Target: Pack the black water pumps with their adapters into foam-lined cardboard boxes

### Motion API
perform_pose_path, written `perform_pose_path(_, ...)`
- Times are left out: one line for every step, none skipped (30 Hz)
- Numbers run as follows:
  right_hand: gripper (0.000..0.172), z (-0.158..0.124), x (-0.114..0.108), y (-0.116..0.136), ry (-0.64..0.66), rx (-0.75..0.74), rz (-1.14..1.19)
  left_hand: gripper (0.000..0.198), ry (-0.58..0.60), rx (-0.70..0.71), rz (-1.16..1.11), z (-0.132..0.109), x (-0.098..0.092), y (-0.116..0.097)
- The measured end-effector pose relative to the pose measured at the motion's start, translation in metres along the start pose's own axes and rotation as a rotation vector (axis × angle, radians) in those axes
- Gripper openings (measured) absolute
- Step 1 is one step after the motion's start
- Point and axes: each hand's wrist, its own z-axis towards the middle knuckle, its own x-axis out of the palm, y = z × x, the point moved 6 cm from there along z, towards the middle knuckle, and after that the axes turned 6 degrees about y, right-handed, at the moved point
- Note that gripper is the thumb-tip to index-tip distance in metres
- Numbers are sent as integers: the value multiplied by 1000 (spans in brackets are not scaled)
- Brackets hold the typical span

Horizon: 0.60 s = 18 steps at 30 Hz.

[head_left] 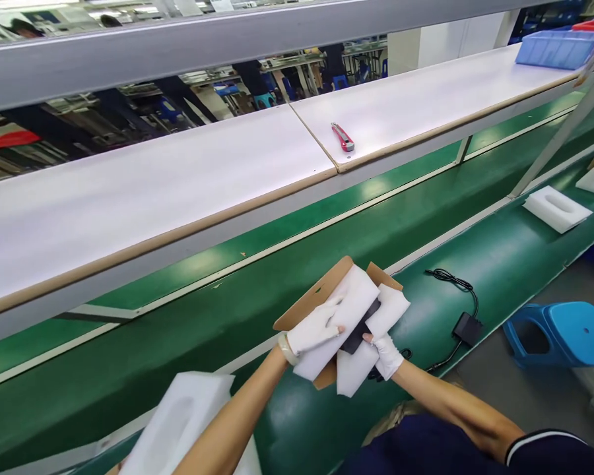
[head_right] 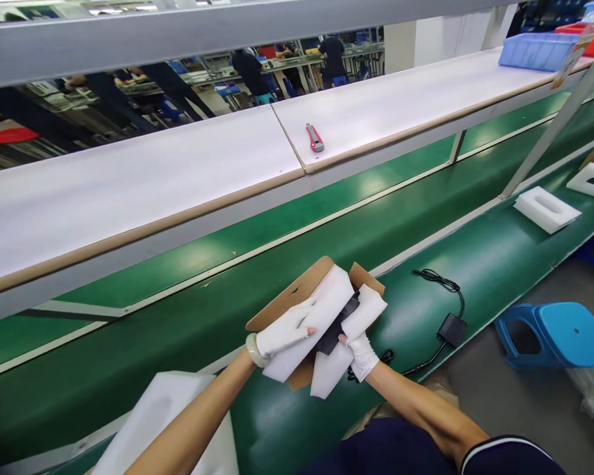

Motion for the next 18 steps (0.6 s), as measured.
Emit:
perform_pose_path(61,3,2,-5,-31,6,44,44,28,-2,-20,7,-2,6)
perform_pose_path(63,5,4,-8,-50,5,83,42,58,-2,-39,13,-3,11)
perform_pose_path(66,7,8,-10,-55,1,110,41,87,-2,-57,18,-5,16)
perform_pose_path(68,8,12,-12,-58,1,129,41,107,-9,-78,21,-7,19)
perform_pose_path(68,9,15,-14,-61,9,142,42,116,-26,-103,24,-9,23)
perform_pose_path(66,10,18,-17,-69,28,154,44,107,-53,-131,26,-12,26)
perform_pose_path(60,10,20,-21,-85,57,167,46,88,-83,-157,26,-15,29)
perform_pose_path(53,9,22,-26,-100,94,183,49,66,-109,-180,26,-18,31)
perform_pose_path(45,9,24,-32,-111,132,201,52,48,-127,-200,25,-20,33)
perform_pose_path(37,7,26,-39,-115,167,217,55,41,-133,-213,24,-22,35)
perform_pose_path(30,5,29,-45,-113,193,227,56,44,-129,-223,22,-24,36)
perform_pose_path(24,3,31,-51,-110,218,233,56,50,-119,-234,20,-25,38)
perform_pose_path(21,0,34,-58,-107,249,240,56,57,-111,-246,18,-26,41)
perform_pose_path(18,-4,37,-65,-101,282,248,54,61,-107,-261,16,-28,44)
perform_pose_path(17,-8,40,-73,-89,319,256,52,61,-108,-276,14,-29,48)
perform_pose_path(17,-12,43,-80,-67,362,256,50,62,-117,-291,12,-30,52)
perform_pose_path(16,-16,47,-87,-34,407,224,47,64,-132,-306,12,-30,56)
perform_pose_path(14,-20,49,-94,6,451,161,45,65,-151,-318,11,-29,60)
